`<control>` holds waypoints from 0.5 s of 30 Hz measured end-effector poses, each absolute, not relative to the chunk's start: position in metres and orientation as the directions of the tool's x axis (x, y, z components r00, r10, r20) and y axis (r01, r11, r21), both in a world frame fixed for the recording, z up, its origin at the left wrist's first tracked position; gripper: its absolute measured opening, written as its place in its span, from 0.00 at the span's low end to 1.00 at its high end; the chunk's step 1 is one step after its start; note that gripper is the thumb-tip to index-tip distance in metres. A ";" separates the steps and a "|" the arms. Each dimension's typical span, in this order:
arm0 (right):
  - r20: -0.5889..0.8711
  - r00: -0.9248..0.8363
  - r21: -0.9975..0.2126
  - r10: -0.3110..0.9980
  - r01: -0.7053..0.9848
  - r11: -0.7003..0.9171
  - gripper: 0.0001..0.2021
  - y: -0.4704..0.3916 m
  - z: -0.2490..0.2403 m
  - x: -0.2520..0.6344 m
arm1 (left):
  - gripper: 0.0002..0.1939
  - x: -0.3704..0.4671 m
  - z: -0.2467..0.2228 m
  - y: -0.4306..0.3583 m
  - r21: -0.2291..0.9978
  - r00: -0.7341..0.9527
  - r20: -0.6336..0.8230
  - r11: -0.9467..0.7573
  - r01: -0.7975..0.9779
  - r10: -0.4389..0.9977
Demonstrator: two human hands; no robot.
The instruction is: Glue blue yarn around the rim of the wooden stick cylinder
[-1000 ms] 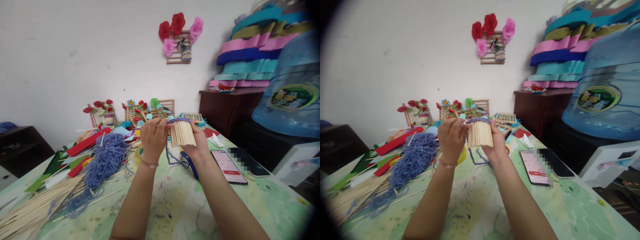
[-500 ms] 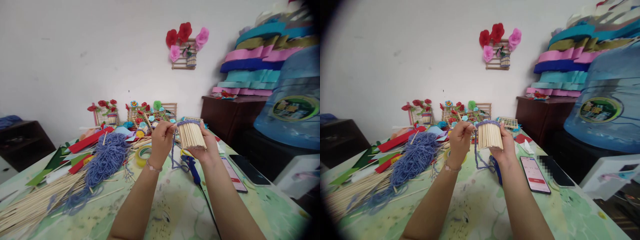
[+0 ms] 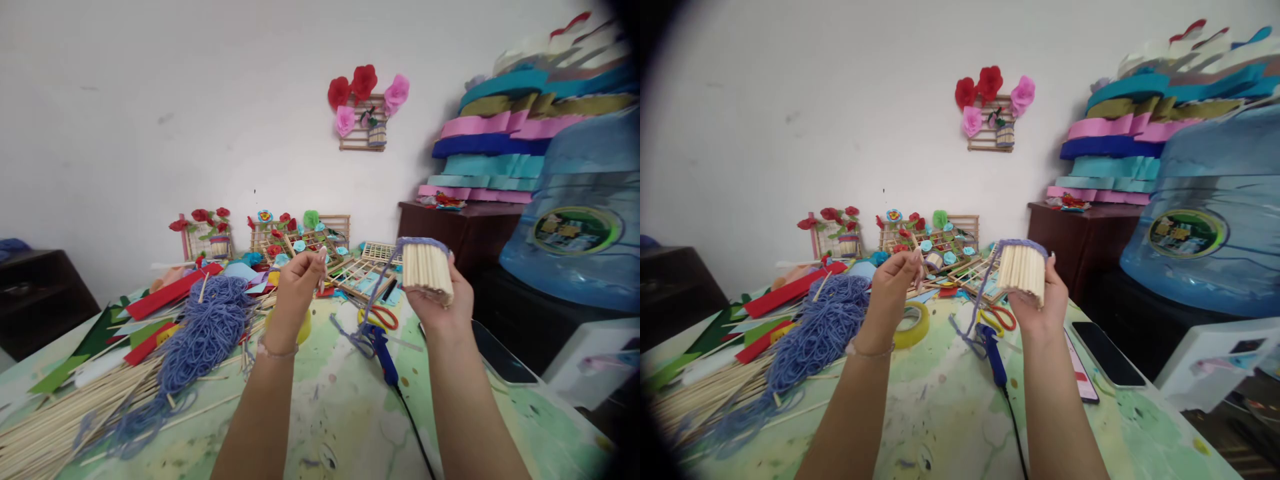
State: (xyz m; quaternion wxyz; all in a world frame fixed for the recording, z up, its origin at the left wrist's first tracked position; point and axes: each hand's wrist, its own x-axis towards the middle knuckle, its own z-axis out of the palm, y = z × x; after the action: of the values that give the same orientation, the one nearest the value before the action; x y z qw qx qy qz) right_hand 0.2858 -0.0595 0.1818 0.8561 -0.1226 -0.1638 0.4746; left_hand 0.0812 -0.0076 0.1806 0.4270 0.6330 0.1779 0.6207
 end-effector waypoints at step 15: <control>0.225 0.611 -0.261 0.759 -0.713 0.651 0.18 -0.071 0.186 0.302 | 0.14 0.060 0.187 -0.029 0.809 0.506 0.516 -0.588 -0.022 0.691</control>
State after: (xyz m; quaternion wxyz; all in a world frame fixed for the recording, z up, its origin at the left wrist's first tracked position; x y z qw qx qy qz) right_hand 0.3018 -0.0714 0.1863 0.8945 -0.0728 -0.1594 0.4113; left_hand 0.0603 -0.0288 0.1869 0.3989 0.7708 0.2169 0.4469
